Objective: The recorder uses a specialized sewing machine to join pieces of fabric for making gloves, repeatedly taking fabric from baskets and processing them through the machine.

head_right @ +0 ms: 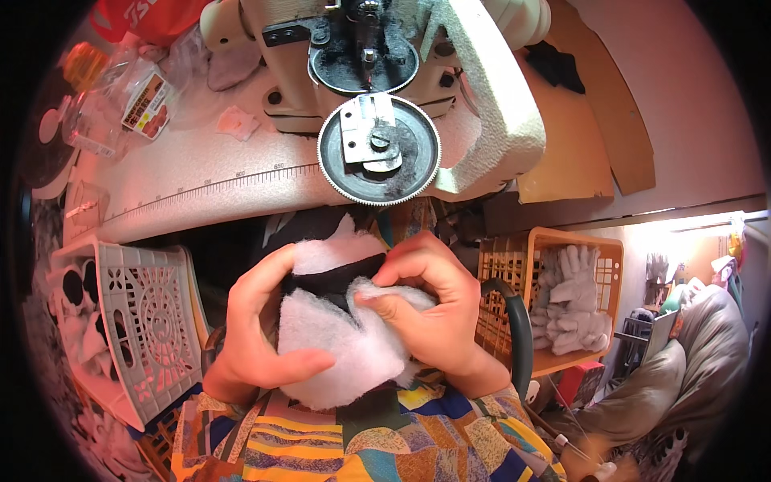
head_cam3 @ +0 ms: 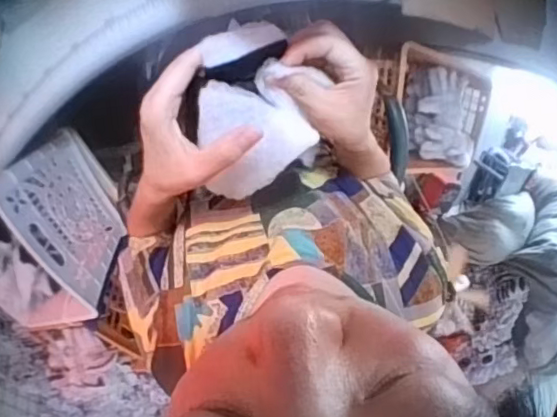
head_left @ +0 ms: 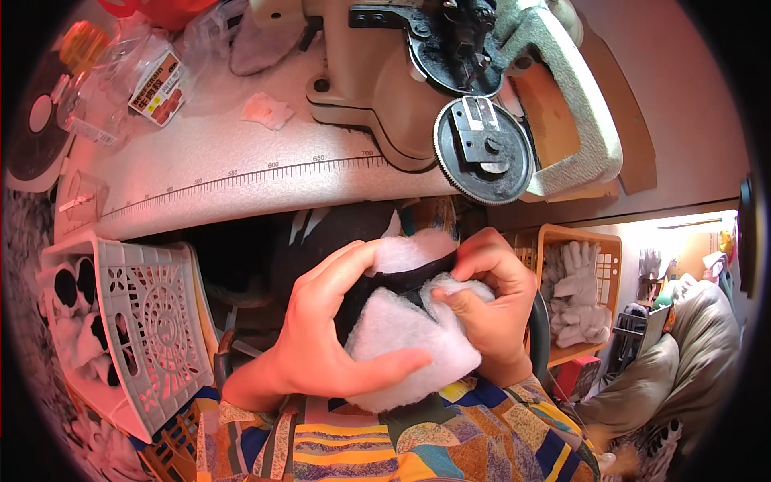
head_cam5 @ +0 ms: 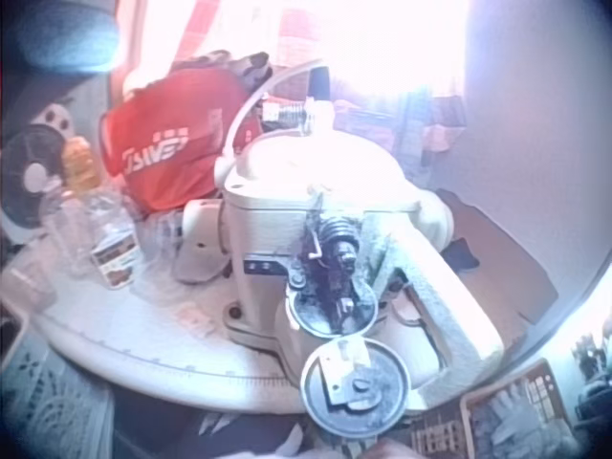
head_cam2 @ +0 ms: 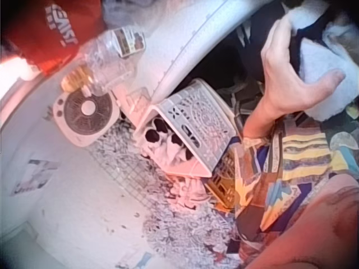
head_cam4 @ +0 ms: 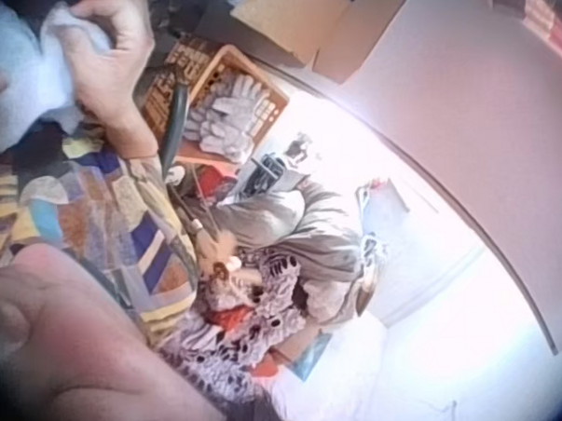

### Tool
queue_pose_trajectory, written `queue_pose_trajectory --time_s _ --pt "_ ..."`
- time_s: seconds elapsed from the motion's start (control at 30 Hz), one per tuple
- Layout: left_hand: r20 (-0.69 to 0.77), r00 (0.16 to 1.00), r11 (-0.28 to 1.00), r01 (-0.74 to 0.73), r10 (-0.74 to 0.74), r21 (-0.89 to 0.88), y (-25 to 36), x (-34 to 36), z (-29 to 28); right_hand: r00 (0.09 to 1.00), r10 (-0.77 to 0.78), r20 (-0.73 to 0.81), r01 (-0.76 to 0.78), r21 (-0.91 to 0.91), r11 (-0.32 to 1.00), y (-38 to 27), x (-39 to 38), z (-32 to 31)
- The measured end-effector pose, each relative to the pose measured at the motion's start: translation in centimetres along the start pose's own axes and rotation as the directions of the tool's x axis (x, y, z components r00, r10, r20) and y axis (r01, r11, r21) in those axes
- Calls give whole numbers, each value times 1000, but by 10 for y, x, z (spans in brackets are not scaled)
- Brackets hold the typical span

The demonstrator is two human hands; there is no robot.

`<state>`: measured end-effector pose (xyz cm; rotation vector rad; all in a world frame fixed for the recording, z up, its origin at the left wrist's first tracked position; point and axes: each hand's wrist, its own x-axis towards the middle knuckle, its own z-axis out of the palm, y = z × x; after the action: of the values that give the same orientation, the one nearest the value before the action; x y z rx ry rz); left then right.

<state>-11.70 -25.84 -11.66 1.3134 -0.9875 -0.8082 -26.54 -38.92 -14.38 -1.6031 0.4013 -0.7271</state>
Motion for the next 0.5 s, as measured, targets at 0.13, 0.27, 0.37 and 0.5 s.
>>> queue_pose_trajectory --time_s 0.13,0.27,0.37,0.5 --pt "-108 984 989 140 -145 -48 -14 -6 9 1000 -15 -12 15 -7 1000 -2 0 0" --pt "-143 986 995 77 -86 -68 -20 -9 8 977 24 -213 3 125 992 2 -5 -2" --pt "-198 976 996 85 -91 -40 -18 -10 8 945 37 -325 27 191 981 5 -9 -4" --pt "-113 993 999 13 -19 -49 -29 -6 4 971 -158 -180 168 40 985 0 -10 -8"
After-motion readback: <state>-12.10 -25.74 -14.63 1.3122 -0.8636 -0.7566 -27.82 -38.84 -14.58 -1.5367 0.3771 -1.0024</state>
